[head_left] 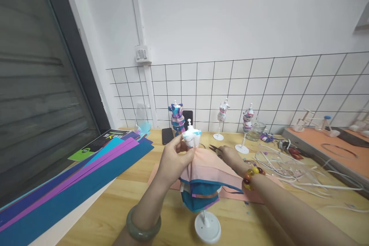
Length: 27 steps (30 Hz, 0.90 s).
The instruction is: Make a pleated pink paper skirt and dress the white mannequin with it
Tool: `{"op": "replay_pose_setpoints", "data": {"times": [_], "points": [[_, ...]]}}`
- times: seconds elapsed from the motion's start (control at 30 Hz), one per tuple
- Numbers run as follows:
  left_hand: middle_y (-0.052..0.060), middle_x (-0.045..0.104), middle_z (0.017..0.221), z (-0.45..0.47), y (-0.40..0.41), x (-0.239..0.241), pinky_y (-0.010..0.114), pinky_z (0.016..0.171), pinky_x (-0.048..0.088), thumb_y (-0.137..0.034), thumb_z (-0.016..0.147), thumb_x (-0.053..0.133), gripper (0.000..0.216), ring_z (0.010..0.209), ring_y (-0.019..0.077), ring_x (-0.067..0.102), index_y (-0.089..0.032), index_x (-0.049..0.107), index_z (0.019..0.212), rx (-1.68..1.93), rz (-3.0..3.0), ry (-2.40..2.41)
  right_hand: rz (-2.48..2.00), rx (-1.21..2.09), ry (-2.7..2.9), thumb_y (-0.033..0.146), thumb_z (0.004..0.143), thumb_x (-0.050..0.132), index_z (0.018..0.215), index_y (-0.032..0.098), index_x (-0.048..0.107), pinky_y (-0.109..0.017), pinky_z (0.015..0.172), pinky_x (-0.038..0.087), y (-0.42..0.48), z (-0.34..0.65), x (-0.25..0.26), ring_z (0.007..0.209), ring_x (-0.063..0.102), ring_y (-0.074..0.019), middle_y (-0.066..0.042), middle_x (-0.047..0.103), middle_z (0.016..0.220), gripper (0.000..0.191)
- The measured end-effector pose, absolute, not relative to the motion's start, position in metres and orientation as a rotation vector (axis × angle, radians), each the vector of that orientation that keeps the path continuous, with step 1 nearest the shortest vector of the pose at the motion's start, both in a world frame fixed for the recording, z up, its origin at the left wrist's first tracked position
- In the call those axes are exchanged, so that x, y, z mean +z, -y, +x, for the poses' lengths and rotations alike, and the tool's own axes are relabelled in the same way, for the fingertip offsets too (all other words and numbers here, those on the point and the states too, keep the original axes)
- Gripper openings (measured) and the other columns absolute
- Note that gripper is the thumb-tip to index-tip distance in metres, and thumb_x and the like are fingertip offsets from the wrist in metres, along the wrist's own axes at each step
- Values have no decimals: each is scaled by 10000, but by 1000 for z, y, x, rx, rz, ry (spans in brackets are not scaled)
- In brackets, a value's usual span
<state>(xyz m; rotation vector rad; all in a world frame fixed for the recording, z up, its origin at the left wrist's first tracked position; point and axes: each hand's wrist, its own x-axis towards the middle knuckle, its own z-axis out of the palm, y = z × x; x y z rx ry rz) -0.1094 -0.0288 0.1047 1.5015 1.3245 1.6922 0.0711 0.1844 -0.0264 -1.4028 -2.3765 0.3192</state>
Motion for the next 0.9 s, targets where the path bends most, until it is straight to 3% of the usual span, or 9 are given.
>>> {"op": "replay_pose_setpoints", "data": {"times": [0.1,0.17,0.27,0.47,0.6,0.7,0.9], "points": [[35,682,833,-114,30,87,247,740,461,-189,693,630,286,816,174,625,-151,635,977,1745,1316,-1320,-1404,455,2181,301,904,542,1129,155,557,-380,778,518,-186,75,-24,919,606,-192,-65,589,1114,269],[33,683,811,-118,29,76,236,712,458,-205,682,640,310,802,172,629,-146,630,987,1778,1155,-1312,-1383,513,2022,323,923,494,1031,118,584,-350,722,515,-186,80,-15,823,611,-180,-59,617,975,249],[6,663,714,-124,27,60,219,623,447,-206,630,670,334,671,144,614,-140,625,955,1824,856,-1292,-1286,591,1821,400,951,345,822,106,564,-310,603,478,-179,93,8,663,563,-180,-52,571,721,388],[-2,637,636,-135,22,39,211,528,418,-231,602,681,339,570,134,593,-128,630,921,1846,746,-1264,-1033,875,1652,532,891,358,797,187,486,-236,431,333,-111,105,53,488,429,-118,-2,494,639,380],[5,642,643,-143,18,29,213,534,418,-222,592,672,297,570,129,587,-121,628,867,1888,688,-1266,-777,1659,1412,503,869,458,874,195,520,-192,395,169,-43,87,70,394,215,-58,81,313,548,315],[8,645,639,-149,15,25,218,545,426,-210,563,667,282,573,133,590,-120,628,827,1926,633,-1268,-825,2137,1310,492,895,438,873,181,539,-158,379,95,-7,70,76,381,172,-31,81,314,559,328],[1,625,582,-158,10,17,227,530,426,-198,534,641,243,528,132,575,-119,628,764,1982,564,-1271,-949,2531,1180,435,958,337,736,155,523,-124,334,80,14,44,80,327,187,-10,80,322,504,402]]}}
